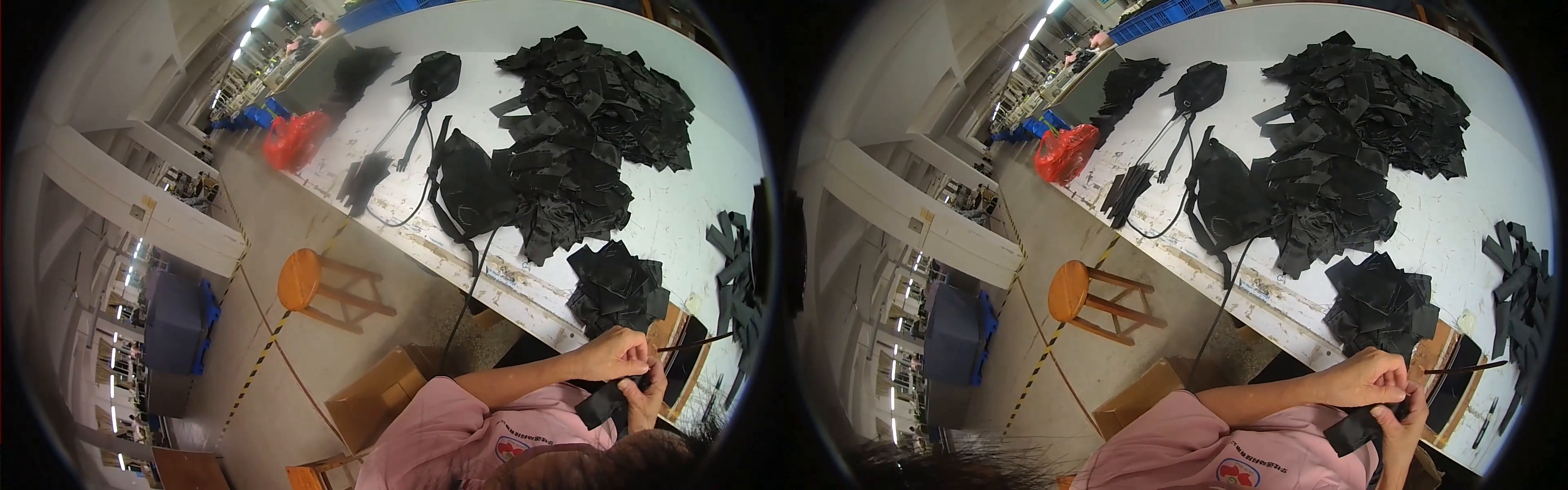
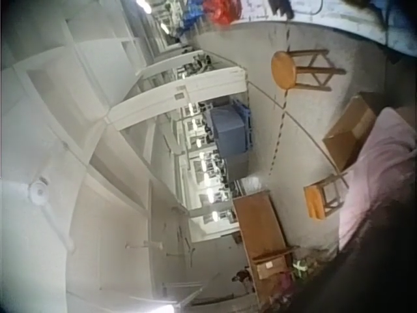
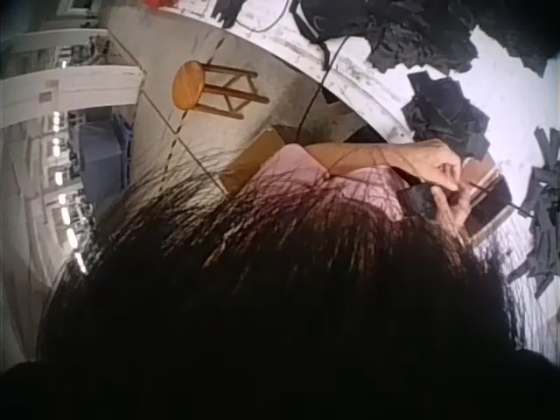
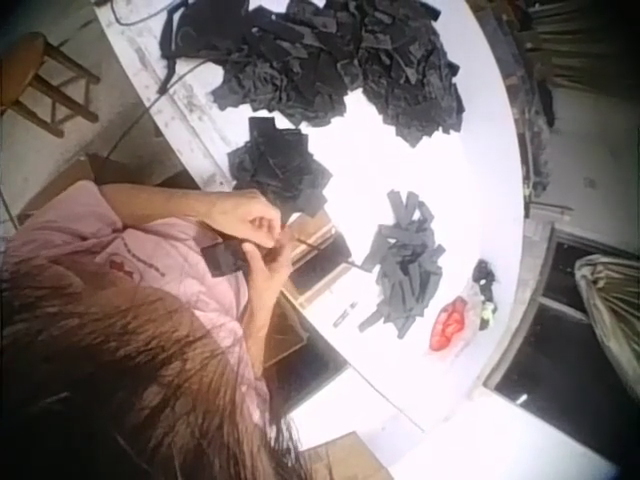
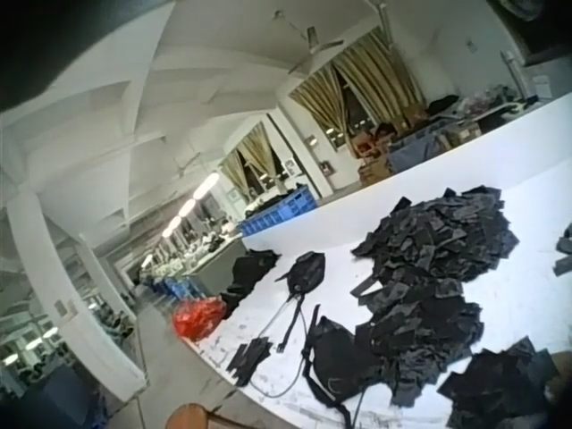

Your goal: The recorder is assembling small black foam pieces on a workbench in a factory setting.

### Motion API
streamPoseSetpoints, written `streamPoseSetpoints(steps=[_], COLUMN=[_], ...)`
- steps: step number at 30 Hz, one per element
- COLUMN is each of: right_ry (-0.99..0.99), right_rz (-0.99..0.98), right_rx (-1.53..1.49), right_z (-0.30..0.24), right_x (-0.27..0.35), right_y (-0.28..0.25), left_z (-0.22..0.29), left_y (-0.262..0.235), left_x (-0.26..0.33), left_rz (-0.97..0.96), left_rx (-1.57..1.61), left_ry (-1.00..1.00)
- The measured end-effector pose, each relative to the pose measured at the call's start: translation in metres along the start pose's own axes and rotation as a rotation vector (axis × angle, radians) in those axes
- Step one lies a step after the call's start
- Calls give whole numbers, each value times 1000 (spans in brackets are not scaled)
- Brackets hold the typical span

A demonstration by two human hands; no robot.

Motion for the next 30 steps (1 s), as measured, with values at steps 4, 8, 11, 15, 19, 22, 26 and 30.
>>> streamPoseSetpoints(steps=[4,8,11,15,19,22,26,30], right_ry=[33,8,2,47,96,82,76,94], right_rz=[-11,-4,4,-3,47,95,112,82], right_rx=[-27,11,-4,-68,-159,-219,-210,-148], right_z=[2,5,3,15,22,20,23,28], right_x=[0,0,1,1,-2,-4,-4,-6], right_y=[4,3,4,-11,-10,-11,-11,-14], left_z=[-7,-17,-25,-26,-26,-26,-32,-42], left_y=[3,3,4,1,3,4,3,5], left_x=[2,3,3,1,3,6,7,6], left_rz=[-25,7,92,113,166,109,39,71], left_rx=[-154,-253,-273,-28,75,37,29,92], left_ry=[34,36,107,-98,-81,-101,-189,-254])
Point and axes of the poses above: each hand's wrist, its own x-axis away from the middle knuckle, its own y-axis out of the palm, z = x × y, the point moved 3 cm from there along -x, towards the middle knuckle, and after that the axes turned 8 degrees about y, right-handed, at the moved point
